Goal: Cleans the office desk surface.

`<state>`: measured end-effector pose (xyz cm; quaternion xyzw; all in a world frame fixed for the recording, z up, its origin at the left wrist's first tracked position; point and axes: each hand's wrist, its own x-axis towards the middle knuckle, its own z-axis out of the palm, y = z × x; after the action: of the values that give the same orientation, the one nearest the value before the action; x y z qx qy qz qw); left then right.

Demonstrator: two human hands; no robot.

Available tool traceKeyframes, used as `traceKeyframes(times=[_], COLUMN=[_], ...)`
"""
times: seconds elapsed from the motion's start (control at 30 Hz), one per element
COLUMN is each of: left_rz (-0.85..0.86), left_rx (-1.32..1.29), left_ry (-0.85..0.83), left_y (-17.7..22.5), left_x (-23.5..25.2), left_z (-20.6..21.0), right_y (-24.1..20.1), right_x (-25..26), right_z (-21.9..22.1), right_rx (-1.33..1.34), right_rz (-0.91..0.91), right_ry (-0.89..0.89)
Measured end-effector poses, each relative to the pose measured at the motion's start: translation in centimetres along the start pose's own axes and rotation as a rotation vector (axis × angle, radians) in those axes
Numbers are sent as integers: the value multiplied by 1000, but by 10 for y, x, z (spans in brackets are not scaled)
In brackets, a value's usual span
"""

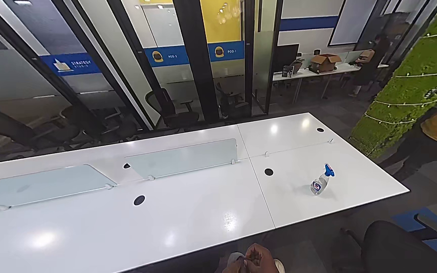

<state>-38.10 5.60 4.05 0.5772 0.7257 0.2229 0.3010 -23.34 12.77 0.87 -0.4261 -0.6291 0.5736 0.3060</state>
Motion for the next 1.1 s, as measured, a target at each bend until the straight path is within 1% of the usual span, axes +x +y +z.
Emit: traceKeyframes(times=[0.07,0.13,0.23,0.4,0.53,0.63,0.77,0.87,0.93,1.03,1.1], left_rz=[39,39,45,66,60,74,102,128,136,142,155], left_rx=[-46,-95,-171,-200,-253,-354,-473,-586,-604,-528,-448], left_ry=[113,189,225,316,286,230,172,145,182,249,249], left_y=[0,1,3,-1,1,7,13,10,8,1,-4], left_x=[2,4,11,24,30,30,35,35,36,38,39], left_z=[5,7,6,3,-5,-10,-13,-12,-12,-11,-14], right_y=[-2,-6,-19,-25,-31,-36,-41,-39,-35,-26,-20], right_x=[6,11,18,28,28,31,35,30,23,14,13], right_z=[-2,-1,0,-2,0,0,-6,-5,-4,-2,-4], right_rx=[37,84,152,210,259,316,362,341,287,154,110], right_rz=[-4,-18,-12,-52,-92,-92,-122,-213,-299,-402,-420], right_ry=[41,94,142,101,139,186,204,181,116,16,-60])
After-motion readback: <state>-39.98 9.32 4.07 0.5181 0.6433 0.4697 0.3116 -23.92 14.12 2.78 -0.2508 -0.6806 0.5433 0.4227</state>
